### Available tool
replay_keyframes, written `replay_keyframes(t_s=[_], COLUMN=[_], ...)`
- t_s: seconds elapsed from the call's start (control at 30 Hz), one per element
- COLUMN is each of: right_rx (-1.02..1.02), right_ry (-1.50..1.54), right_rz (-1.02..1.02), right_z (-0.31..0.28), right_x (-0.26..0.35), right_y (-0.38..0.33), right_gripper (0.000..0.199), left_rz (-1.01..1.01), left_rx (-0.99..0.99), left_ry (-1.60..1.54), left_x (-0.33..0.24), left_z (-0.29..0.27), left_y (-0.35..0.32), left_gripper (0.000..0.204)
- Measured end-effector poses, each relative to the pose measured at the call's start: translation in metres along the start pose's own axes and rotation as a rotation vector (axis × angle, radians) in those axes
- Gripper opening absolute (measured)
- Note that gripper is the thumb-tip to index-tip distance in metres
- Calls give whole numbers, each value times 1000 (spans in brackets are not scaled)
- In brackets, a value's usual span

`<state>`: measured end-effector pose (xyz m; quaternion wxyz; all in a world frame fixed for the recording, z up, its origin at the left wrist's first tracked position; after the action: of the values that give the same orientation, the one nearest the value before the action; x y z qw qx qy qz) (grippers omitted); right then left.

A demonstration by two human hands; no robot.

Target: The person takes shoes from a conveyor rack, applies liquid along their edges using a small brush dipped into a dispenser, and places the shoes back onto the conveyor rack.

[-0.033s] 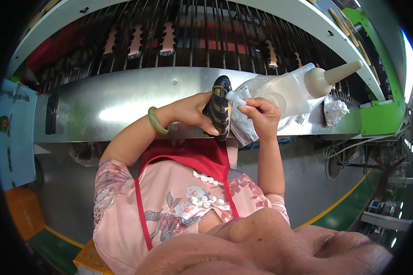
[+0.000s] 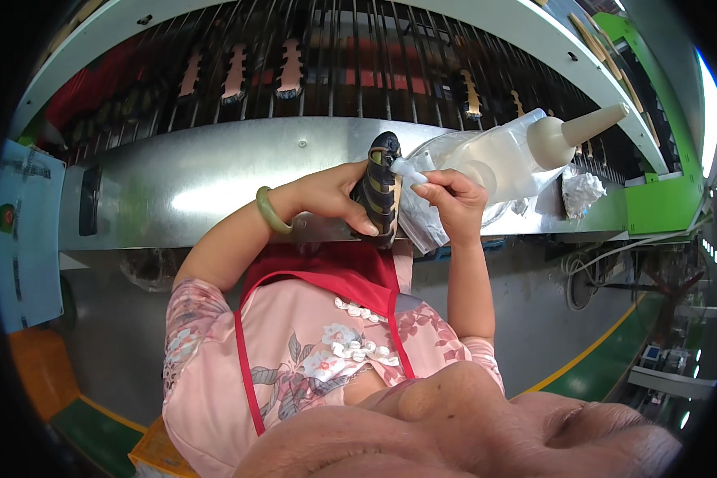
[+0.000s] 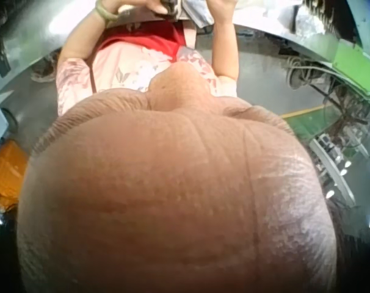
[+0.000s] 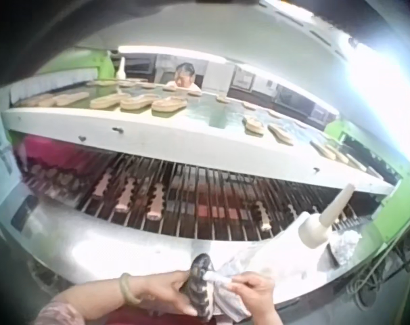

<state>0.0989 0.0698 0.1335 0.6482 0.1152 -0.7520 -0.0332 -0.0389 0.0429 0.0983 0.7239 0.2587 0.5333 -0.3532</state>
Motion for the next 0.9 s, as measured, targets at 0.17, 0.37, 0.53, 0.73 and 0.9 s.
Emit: replay_keyframes(t_s=[0.17,0.37,0.53,0.73,0.9], right_rx=[-11,28,119,-74,-9], right_ry=[-112,-55,-212,-37,-106], right_rz=[59,170,178,247,270], right_z=[-6,1,22,15,32], right_x=[-11,-38,-40,-48,-58], right_y=[2,0,-23,-18,-43], right_gripper=[15,17,18,17,15], left_rz=[-8,177,321,336,393], left_rx=[7,-146,-424,-434,-546], left_ry=[-70,-365,-510,-501,-451], left_x=[9,22,35,35,19], left_z=[-5,-18,-45,-45,-52], left_y=[-5,-16,-22,-27,-39], left_gripper=[78,82,65,63,58])
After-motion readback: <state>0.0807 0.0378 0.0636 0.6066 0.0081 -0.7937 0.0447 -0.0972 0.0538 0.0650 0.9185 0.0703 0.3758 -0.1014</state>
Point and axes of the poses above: each hand's wrist, its own y-axis towards the middle knuckle, its own z-axis out of the palm, x = y × z, the point moved 10 cm from there along y, towards the middle knuckle, and after that the axes turned 2 degrees about z, right-handed, at the moved point
